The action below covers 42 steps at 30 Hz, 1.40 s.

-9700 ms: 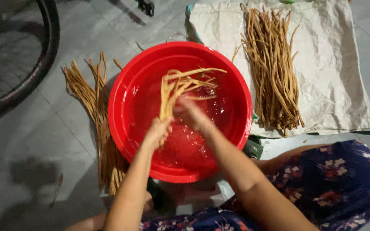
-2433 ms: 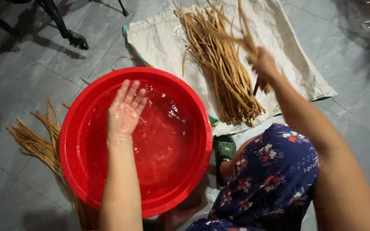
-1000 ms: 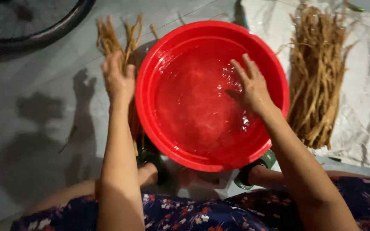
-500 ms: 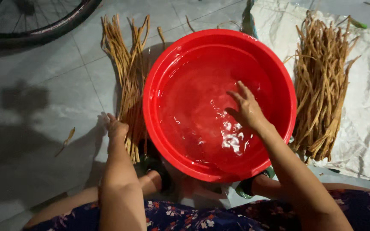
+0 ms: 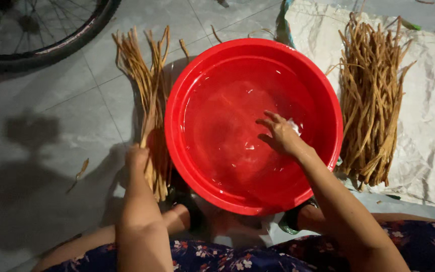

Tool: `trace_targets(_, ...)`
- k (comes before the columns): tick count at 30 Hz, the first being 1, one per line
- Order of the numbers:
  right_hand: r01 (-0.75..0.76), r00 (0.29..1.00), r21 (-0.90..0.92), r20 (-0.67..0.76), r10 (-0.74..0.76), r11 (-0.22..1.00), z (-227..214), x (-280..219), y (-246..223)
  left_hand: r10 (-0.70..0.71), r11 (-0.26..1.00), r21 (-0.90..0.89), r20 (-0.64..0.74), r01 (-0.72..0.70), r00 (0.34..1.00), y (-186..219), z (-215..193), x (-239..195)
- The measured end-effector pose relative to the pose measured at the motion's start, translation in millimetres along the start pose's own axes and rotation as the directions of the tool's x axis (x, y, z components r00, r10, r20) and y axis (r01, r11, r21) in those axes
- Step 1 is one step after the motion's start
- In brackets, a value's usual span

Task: The person washes dried sticks in a red basin of water, repeatedly submerging and rubbing them by hand. After washing, the person places the sticks on a white sack and folds the sack.

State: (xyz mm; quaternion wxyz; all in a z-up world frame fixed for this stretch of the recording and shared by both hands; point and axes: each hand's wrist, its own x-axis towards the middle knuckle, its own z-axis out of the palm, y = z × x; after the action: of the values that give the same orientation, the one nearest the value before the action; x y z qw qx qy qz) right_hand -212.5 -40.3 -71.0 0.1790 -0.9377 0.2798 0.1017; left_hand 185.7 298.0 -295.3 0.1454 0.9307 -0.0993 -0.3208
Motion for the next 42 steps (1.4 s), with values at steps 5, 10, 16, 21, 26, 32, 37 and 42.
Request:
trace_targets(5,0.077,0.995,0.196,-0.07,-0.064,0.978,-1.3,-4.2,5.4,-0.021,0.736,-0.673,0.086,0.074,0.996,15.7,-23.1,2.2)
trace_targets(10,0.102,0.994,0.226,-0.057,-0.091,0.969,-1.1,-6.8,7.7,0.166,0.522,-0.846,-0.027,-0.111,0.986,48.3,-74.2,-9.1)
trace_targets(16,0.08,0.996,0.347,-0.063,-0.062,0.935,-17.4,-9.6,-3.1,0.244,-0.067,-0.984,-0.179,-0.167,0.953,150.6,-185.7,-101.2)
trace_targets(21,-0.072,0.994,0.68,-0.012,0.11,0.73,-31.6,-9.4,-17.2,0.314,-0.344,-0.86,-0.484,-0.378,0.817,261.8,-173.5,-220.9)
trace_targets(26,0.023,0.97,0.946,-0.099,0.222,0.324,-5.8,2.9,-2.8,0.572,-0.008,-0.835,-0.455,-0.55,0.683,333.4,-39.9,-273.4)
trace_targets(32,-0.173,0.908,0.912,0.002,0.419,0.371,104.7,16.9,66.4,0.537,0.708,-0.56,0.034,-0.429,0.843,273.1,143.0,-208.2)
trace_targets(37,-0.317,0.844,0.875,0.084,0.53,0.366,191.1,9.4,105.0,0.3,0.889,-0.447,0.401,-0.1,0.865,206.9,230.5,-151.2)
trace_targets(42,-0.349,0.747,0.932,0.216,0.629,0.094,190.6,0.9,69.4,0.178,0.778,-0.6,0.496,0.187,0.85,231.0,237.7,-154.9)
